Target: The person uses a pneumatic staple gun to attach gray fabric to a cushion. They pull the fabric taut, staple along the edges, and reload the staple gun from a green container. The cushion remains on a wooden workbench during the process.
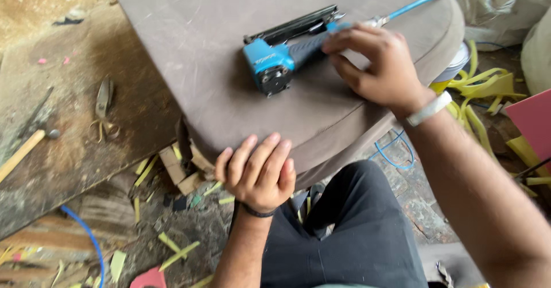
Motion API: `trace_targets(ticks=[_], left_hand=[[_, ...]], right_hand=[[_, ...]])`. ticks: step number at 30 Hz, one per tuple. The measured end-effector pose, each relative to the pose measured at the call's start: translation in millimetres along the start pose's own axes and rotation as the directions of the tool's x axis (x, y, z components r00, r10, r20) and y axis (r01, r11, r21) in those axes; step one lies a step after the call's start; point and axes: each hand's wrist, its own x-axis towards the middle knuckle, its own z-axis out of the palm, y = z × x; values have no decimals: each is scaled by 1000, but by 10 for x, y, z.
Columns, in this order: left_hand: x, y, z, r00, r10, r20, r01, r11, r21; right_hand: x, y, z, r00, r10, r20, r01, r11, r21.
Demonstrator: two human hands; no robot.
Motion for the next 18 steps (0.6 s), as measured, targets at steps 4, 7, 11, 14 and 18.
trace_targets(ticks=[4,7,11,14,18], left_hand=[[56,-50,9,999,22,-46,-22,1000,14],[20,-131,-21,999,18,-34,-17,999,30],[-89,-736,-200,999,18,-37,-16,999,41],[-115,-1515,-350,998,-42,-50,43,999,27],[-17,-2384,-630,965,-254,69,249,966,63]], right_hand=[[-489,-32,-28,984,34,-177,-65,982,-177],[-660,-153,156,957,-15,-290,-48,977,-206],[-553,-538,561,937,3,-349,-79,976,-203],[-357,-1086,1015,945,16,-326,-75,983,-168],[-162,-1464,1439,988,-155,0,155,988,27]])
